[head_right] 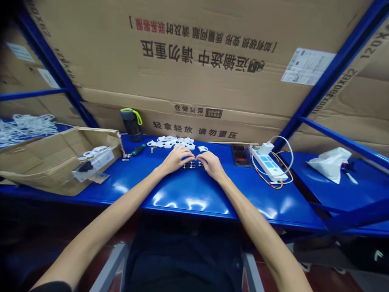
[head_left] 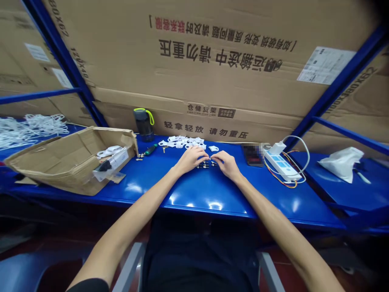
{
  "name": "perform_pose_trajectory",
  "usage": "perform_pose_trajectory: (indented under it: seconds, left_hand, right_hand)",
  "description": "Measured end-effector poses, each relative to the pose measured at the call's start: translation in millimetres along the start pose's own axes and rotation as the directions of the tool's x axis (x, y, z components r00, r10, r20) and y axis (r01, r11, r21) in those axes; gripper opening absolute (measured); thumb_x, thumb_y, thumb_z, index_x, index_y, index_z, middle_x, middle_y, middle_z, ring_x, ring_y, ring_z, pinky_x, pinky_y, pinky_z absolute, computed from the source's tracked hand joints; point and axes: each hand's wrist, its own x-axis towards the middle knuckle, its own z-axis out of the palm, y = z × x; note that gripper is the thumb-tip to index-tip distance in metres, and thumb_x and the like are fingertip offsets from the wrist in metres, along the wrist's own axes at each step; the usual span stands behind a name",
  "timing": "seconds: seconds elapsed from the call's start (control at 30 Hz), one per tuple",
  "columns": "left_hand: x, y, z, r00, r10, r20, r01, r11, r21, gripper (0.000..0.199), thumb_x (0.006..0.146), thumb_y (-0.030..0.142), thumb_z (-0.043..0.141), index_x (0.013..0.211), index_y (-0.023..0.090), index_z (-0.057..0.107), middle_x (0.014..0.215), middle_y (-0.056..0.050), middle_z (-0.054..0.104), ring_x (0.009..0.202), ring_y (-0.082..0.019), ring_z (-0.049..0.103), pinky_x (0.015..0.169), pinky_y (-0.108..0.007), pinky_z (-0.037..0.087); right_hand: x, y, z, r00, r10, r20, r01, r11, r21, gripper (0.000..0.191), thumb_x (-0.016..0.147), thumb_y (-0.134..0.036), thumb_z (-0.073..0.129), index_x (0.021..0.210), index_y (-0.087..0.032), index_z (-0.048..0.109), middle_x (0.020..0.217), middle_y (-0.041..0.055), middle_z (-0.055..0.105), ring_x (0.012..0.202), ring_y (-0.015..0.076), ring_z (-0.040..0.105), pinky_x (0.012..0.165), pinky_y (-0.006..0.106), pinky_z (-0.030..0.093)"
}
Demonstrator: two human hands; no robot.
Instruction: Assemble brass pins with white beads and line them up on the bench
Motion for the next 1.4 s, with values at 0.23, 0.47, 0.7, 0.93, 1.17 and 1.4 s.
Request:
perform_pose_trajectory:
  seconds: [0.23, 0.47, 0.7, 0.93, 1.17, 1.4]
  left_hand:
    - [1, 0, 0.7, 1.000, 0.001, -0.018, -0.002, 0.995, -0.096, 0.032, 0.107, 0.045, 0.051, 0.110, 0.023, 0.074, 0.110, -0.006, 0.074, 0.107, -0.024, 0.063, 0.099, -0.040, 0.042]
    - [2, 4, 3.3, 0.998, -0.050, -0.030, 0.046, 0.989, -0.144, 0.032, 0.108, 0.042, 0.049, 0.110, 0.020, 0.071, 0.109, -0.008, 0.074, 0.106, -0.024, 0.063, 0.098, -0.040, 0.044]
    - [1, 2, 6.0, 1.000, -0.014, 0.003, 0.014, 0.979, -0.204, 0.036, 0.109, 0.046, 0.046, 0.107, 0.020, 0.072, 0.108, -0.006, 0.074, 0.103, -0.023, 0.062, 0.096, -0.037, 0.043]
    - [-3, -18, -7.2, 0.998, -0.025, 0.056, 0.025, 1.000, -0.006, 0.038, 0.109, 0.047, 0.044, 0.107, 0.022, 0.072, 0.110, -0.006, 0.075, 0.106, -0.025, 0.062, 0.100, -0.040, 0.039]
    - [-34, -61, -38.0, 0.990, -0.142, -0.012, 0.142, 0.965, 0.220, 0.035, 0.108, 0.044, 0.046, 0.105, 0.022, 0.074, 0.112, -0.008, 0.074, 0.108, -0.027, 0.062, 0.095, -0.041, 0.040]
    - [-46, -75, -47.9, 0.982, -0.175, 0.068, 0.147, 0.945, 0.293, 0.035, 0.104, 0.049, 0.052, 0.103, 0.026, 0.078, 0.112, -0.007, 0.074, 0.106, -0.027, 0.062, 0.093, -0.041, 0.038]
  right_hand:
    - [-1, -10, 0, 0.991, 0.046, -0.122, -0.039, 0.997, 0.061, 0.026, 0.105, -0.039, 0.056, 0.104, -0.026, 0.078, 0.101, 0.0077, 0.078, 0.094, 0.0251, 0.070, 0.092, 0.042, 0.058]
    - [-2, -8, -3, 0.999, -0.005, -0.041, 0.008, 0.996, 0.091, 0.025, 0.101, -0.041, 0.063, 0.116, -0.026, 0.075, 0.105, 0.0070, 0.077, 0.092, 0.0242, 0.069, 0.091, 0.041, 0.057]
    - [0, -4, 0, 0.997, -0.058, 0.044, 0.060, 0.997, -0.048, 0.023, 0.104, -0.034, 0.058, 0.111, -0.025, 0.077, 0.104, 0.0090, 0.078, 0.098, 0.0258, 0.069, 0.094, 0.042, 0.055]
    - [-2, 14, -15, 0.998, -0.033, 0.052, 0.038, 0.994, -0.102, 0.018, 0.101, -0.028, 0.059, 0.106, -0.023, 0.076, 0.103, 0.0074, 0.078, 0.096, 0.0239, 0.068, 0.091, 0.039, 0.055]
    - [-15, 54, -40, 0.984, 0.155, 0.086, -0.130, 0.962, -0.241, 0.011, 0.094, -0.027, 0.068, 0.095, -0.024, 0.079, 0.106, 0.0061, 0.078, 0.105, 0.0282, 0.066, 0.097, 0.045, 0.052]
    - [-18, 60, -40, 0.966, 0.190, 0.173, -0.140, 0.954, -0.266, 0.012, 0.093, -0.027, 0.069, 0.095, -0.025, 0.080, 0.109, 0.0063, 0.077, 0.108, 0.0281, 0.065, 0.101, 0.045, 0.049]
